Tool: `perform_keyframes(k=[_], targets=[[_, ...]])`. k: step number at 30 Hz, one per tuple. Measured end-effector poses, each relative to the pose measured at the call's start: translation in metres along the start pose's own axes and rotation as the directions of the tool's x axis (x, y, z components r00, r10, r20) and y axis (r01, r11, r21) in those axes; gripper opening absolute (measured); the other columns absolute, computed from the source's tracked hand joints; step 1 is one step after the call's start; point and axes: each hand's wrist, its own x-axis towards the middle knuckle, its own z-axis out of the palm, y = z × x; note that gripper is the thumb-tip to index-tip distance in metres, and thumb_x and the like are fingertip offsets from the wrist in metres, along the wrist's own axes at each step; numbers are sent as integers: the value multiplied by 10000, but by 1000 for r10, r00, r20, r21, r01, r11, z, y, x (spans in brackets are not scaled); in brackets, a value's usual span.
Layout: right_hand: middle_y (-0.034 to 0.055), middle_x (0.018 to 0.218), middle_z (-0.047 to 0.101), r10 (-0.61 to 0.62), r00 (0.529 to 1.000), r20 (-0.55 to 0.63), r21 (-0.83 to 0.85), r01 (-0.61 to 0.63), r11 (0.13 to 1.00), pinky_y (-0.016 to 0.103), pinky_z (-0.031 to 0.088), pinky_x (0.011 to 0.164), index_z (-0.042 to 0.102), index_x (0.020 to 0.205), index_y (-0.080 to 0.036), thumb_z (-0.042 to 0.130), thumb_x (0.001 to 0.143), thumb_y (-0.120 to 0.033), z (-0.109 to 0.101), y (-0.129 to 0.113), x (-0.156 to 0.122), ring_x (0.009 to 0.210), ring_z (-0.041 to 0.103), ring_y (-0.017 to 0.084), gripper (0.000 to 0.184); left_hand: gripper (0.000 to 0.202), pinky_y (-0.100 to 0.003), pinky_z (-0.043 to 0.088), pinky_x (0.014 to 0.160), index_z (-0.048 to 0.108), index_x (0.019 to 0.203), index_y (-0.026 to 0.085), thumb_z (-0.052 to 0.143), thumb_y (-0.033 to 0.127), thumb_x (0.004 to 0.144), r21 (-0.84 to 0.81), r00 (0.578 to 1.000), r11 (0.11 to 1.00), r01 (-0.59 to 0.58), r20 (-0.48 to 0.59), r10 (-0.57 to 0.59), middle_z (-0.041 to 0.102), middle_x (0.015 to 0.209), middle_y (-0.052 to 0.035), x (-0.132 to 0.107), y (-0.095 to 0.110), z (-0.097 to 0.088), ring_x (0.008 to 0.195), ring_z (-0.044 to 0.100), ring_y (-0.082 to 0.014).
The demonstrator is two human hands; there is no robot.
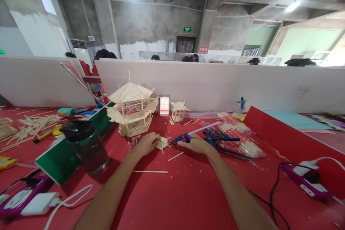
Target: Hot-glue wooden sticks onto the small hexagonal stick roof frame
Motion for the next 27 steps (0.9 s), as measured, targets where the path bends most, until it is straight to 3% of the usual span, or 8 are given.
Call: perform_keyframes(k=[27], targets=[[35, 831, 737, -5, 1000, -24, 22, 6, 1000, 263, 444, 658, 761, 931, -182, 555, 848, -477, 0, 3, 1, 784, 623, 204, 369, 153, -263, 404, 747, 658, 917, 183, 508, 167, 893, 3, 1000, 1000, 13, -3, -13, 634, 906, -52, 0, -1, 2, 842, 594, -181]])
